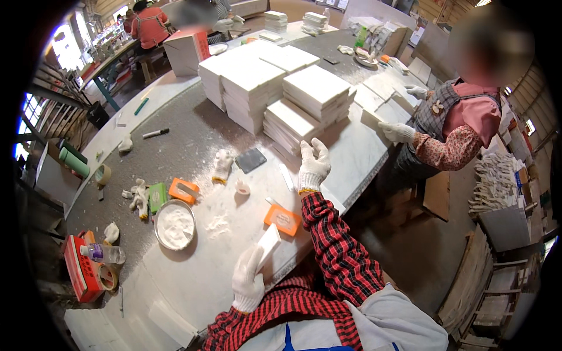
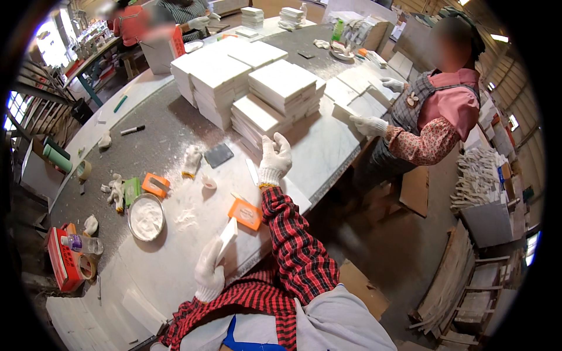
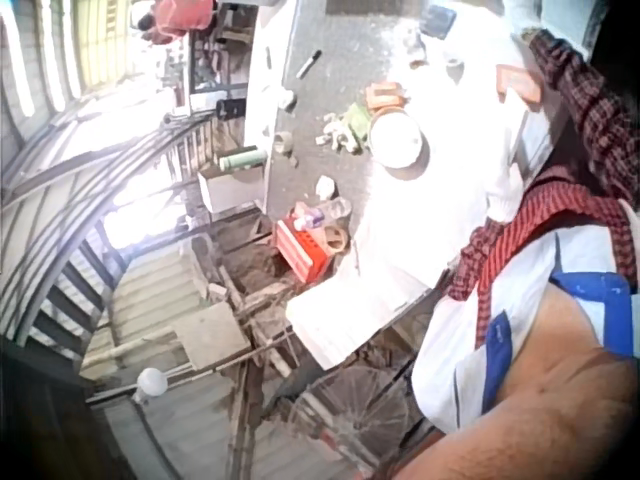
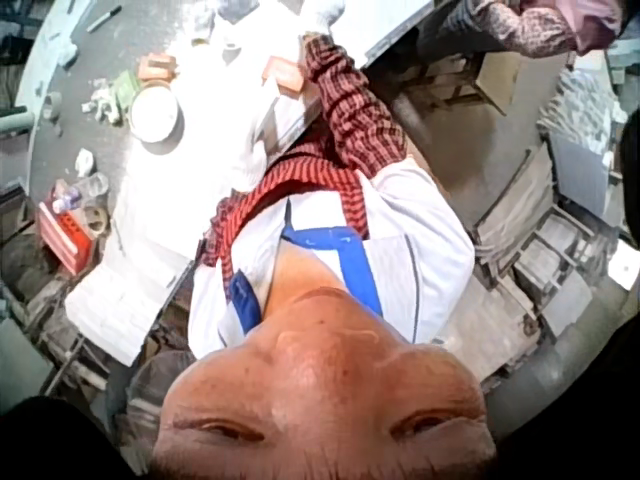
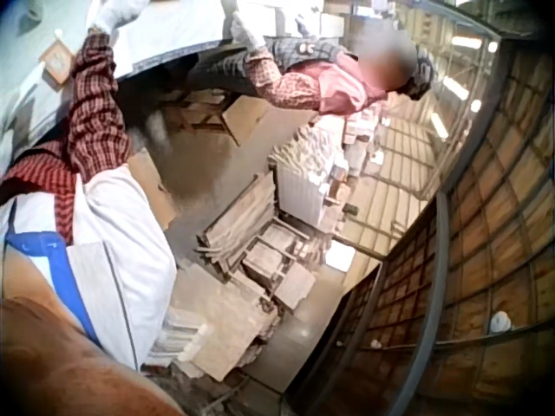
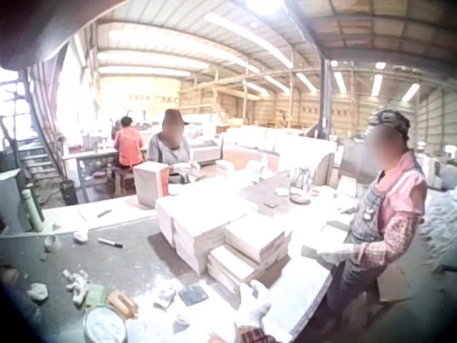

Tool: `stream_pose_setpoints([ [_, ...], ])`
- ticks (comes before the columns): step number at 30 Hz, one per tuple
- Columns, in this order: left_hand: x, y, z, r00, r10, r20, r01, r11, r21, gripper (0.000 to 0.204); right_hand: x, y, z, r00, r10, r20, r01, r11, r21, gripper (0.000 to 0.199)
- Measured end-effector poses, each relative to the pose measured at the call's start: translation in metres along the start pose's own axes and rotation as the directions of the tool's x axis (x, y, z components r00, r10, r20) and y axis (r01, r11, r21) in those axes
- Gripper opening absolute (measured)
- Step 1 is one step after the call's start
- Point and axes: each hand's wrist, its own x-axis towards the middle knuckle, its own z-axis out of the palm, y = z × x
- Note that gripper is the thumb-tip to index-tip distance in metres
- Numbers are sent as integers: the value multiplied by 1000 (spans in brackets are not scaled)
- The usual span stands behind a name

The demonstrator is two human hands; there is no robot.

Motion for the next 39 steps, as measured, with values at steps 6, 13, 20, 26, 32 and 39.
stream_pose_setpoints([
  [6,14,-13,-9,978,204,44,-206,976,70,65,39,-25,16,986,-80,-148,105,980,169,31],
  [13,28,-34,6,974,220,57,-220,975,9,69,98,-35,26,937,-321,-138,319,947,-43,25],
  [20,25,-33,5,981,180,71,-184,981,61,69,98,-20,40,935,-321,-152,312,947,-79,22],
  [26,28,-34,7,980,178,84,-182,982,49,68,101,-22,46,934,-313,-171,311,950,-40,18],
  [32,23,-34,7,983,171,71,-175,983,51,67,93,-22,33,958,-272,-92,271,962,-27,22],
  [39,26,-15,1,974,203,99,-214,970,114,66,-50,-37,-84,703,410,581,-256,908,-332,25],
])
